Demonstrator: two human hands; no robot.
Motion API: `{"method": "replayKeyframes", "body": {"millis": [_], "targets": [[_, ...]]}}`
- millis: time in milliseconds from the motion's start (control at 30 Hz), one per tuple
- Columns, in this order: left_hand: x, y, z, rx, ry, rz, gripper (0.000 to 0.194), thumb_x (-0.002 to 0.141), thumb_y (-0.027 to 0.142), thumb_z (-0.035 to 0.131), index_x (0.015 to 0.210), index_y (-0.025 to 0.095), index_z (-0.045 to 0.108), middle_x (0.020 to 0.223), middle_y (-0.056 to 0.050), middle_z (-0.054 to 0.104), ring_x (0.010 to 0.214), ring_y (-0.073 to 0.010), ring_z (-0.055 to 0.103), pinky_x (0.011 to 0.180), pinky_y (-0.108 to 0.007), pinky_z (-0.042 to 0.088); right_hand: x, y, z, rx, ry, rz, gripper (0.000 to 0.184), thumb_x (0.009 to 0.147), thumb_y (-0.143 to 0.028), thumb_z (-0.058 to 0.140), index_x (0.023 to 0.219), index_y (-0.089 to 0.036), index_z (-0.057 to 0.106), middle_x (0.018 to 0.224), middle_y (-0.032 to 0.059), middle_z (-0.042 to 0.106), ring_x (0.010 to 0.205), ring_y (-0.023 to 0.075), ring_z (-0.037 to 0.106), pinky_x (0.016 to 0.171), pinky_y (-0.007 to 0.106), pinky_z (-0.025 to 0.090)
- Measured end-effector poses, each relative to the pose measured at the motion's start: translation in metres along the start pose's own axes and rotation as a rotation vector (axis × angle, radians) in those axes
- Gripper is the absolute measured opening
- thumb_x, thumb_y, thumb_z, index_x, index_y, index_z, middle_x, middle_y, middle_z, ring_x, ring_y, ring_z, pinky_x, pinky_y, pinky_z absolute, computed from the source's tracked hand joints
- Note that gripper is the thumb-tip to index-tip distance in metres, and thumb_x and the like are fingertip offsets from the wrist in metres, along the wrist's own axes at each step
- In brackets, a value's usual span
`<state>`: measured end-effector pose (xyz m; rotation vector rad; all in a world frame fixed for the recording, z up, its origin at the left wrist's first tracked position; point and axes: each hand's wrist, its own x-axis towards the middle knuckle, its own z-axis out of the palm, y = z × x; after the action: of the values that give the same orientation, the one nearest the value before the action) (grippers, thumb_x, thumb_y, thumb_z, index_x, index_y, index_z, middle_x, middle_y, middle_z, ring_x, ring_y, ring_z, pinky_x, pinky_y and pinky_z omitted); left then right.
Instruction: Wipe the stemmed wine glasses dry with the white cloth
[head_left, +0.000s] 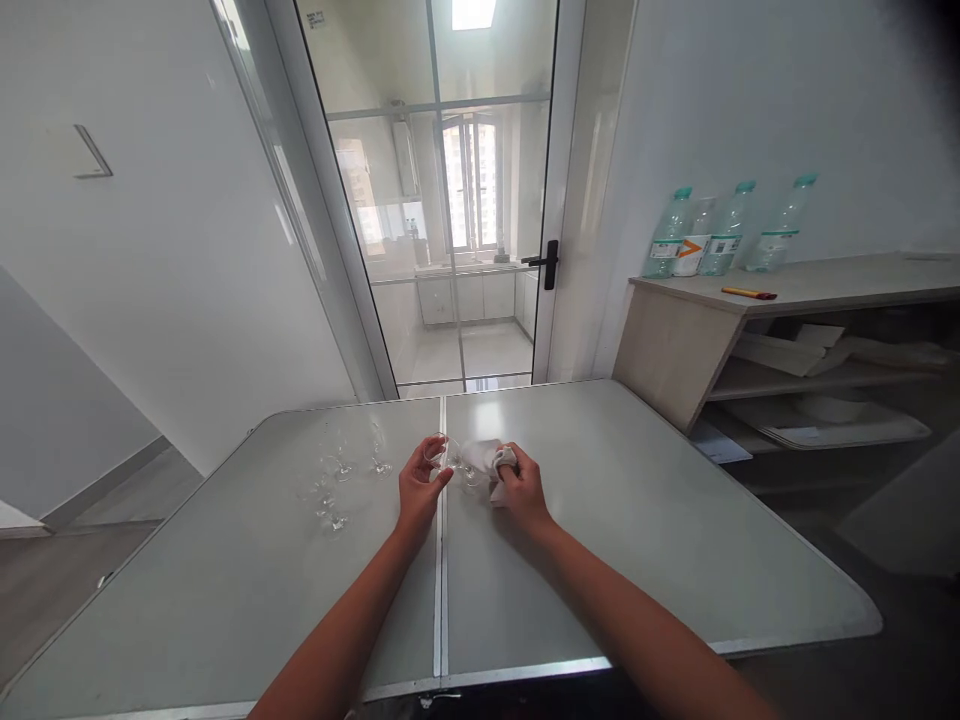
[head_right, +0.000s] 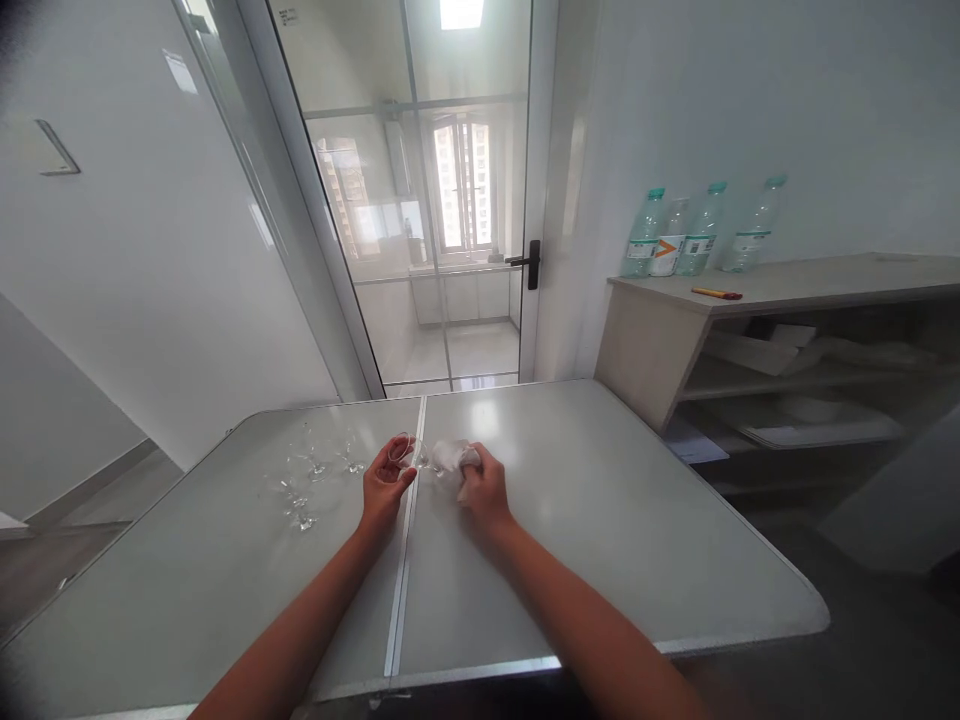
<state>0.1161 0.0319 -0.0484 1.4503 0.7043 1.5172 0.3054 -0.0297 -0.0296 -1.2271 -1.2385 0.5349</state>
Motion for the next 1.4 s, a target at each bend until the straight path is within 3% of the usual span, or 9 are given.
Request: {"method": "replayKeyframes", "body": {"millis": [133, 200, 233, 300, 400, 733, 933, 1200, 1400], "targets": [[0.000, 0.004, -0.002, 0.169, 0.054, 0.036, 0.057, 0.078, 0.037, 0.085, 0.130, 0.027, 0.064, 0.132, -0.010, 0.071, 0.120, -0.0281, 0.066, 0.091, -0.037, 0.047, -0.001, -0.007, -0.008, -0.239, -0.250, -0.133, 0.023, 0.084, -0.027, 0.052, 0.066, -0.020, 0.063, 0.100, 0.0056, 0.064, 0.064, 0.0138, 0.051, 0.065, 0.029, 0.042], [-0.003, 0.008, -0.001, 0.242, 0.041, 0.061, 0.054, 0.079, 0.034, 0.084, 0.129, 0.029, 0.065, 0.132, -0.008, 0.071, 0.117, -0.0274, 0.066, 0.090, -0.037, 0.045, -0.004, -0.008, -0.008, -0.427, -0.437, -0.186, 0.022, 0.079, -0.019, 0.054, 0.087, -0.021, 0.074, 0.130, 0.0055, 0.063, 0.065, 0.0121, 0.057, 0.069, 0.028, 0.045], [-0.005, 0.010, 0.001, 0.269, 0.030, 0.071, 0.053, 0.079, 0.033, 0.084, 0.129, 0.029, 0.066, 0.132, -0.007, 0.071, 0.116, -0.0272, 0.066, 0.090, -0.037, 0.045, -0.007, -0.009, -0.007, -0.514, -0.521, -0.210, 0.037, 0.077, -0.014, 0.054, 0.105, -0.025, 0.075, 0.143, 0.0037, 0.058, 0.069, 0.0127, 0.061, 0.072, 0.028, 0.046], [-0.007, 0.012, 0.003, 0.304, 0.005, 0.082, 0.052, 0.079, 0.033, 0.083, 0.129, 0.030, 0.066, 0.131, -0.007, 0.071, 0.113, -0.0266, 0.066, 0.088, -0.037, 0.045, -0.011, -0.010, -0.003, -0.661, -0.664, -0.263, 0.069, 0.073, -0.009, 0.053, 0.136, -0.036, 0.064, 0.157, -0.0005, 0.049, 0.080, 0.0165, 0.068, 0.075, 0.029, 0.047], [-0.008, 0.012, 0.004, 0.326, -0.031, 0.076, 0.053, 0.080, 0.031, 0.082, 0.131, 0.030, 0.065, 0.131, -0.007, 0.071, 0.110, -0.0260, 0.065, 0.087, -0.037, 0.045, -0.014, -0.009, 0.001, -0.794, -0.770, -0.309, 0.085, 0.075, -0.010, 0.052, 0.154, -0.040, 0.046, 0.162, -0.0027, 0.046, 0.097, 0.0235, 0.072, 0.080, 0.032, 0.050], [-0.006, 0.004, 0.006, 0.301, -0.074, 0.033, 0.056, 0.081, 0.034, 0.082, 0.133, 0.030, 0.064, 0.135, -0.009, 0.068, 0.115, -0.0265, 0.062, 0.089, -0.039, 0.047, -0.018, -0.003, 0.007, -0.896, -0.758, -0.288, 0.078, 0.080, -0.016, 0.053, 0.155, -0.034, 0.045, 0.157, 0.0011, 0.052, 0.099, 0.0272, 0.073, 0.081, 0.036, 0.051], [-0.005, 0.007, 0.000, 0.506, -0.038, 0.188, 0.071, 0.076, 0.035, 0.087, 0.140, 0.030, 0.058, 0.132, -0.011, 0.066, 0.118, -0.0317, 0.058, 0.092, -0.044, 0.047, -0.015, 0.003, 0.008, -0.909, -0.727, -0.228, 0.067, 0.084, -0.020, 0.054, 0.151, -0.031, 0.051, 0.156, 0.0049, 0.054, 0.106, 0.0283, 0.072, 0.083, 0.036, 0.051], [0.010, 0.024, -0.026, 0.890, 0.349, 0.457, 0.015, 0.092, 0.025, 0.064, 0.106, 0.021, 0.063, 0.105, -0.011, 0.059, 0.106, -0.0306, 0.055, 0.103, -0.050, 0.039, 0.006, 0.015, -0.007, -1.036, -0.579, 0.023, 0.059, 0.089, -0.019, 0.051, 0.148, -0.025, 0.054, 0.155, 0.0101, 0.054, 0.117, 0.0289, 0.069, 0.087, 0.038, 0.052], [0.019, 0.019, -0.040, 0.894, 0.659, 0.325, 0.043, 0.083, 0.028, 0.074, 0.118, 0.020, 0.050, 0.118, -0.012, 0.051, 0.105, -0.0265, 0.049, 0.098, -0.046, 0.043, 0.023, 0.023, -0.027, -1.089, -0.426, 0.196, 0.047, 0.092, -0.016, 0.045, 0.135, -0.020, 0.063, 0.142, 0.0159, 0.063, 0.115, 0.0301, 0.069, 0.087, 0.038, 0.051]]}}
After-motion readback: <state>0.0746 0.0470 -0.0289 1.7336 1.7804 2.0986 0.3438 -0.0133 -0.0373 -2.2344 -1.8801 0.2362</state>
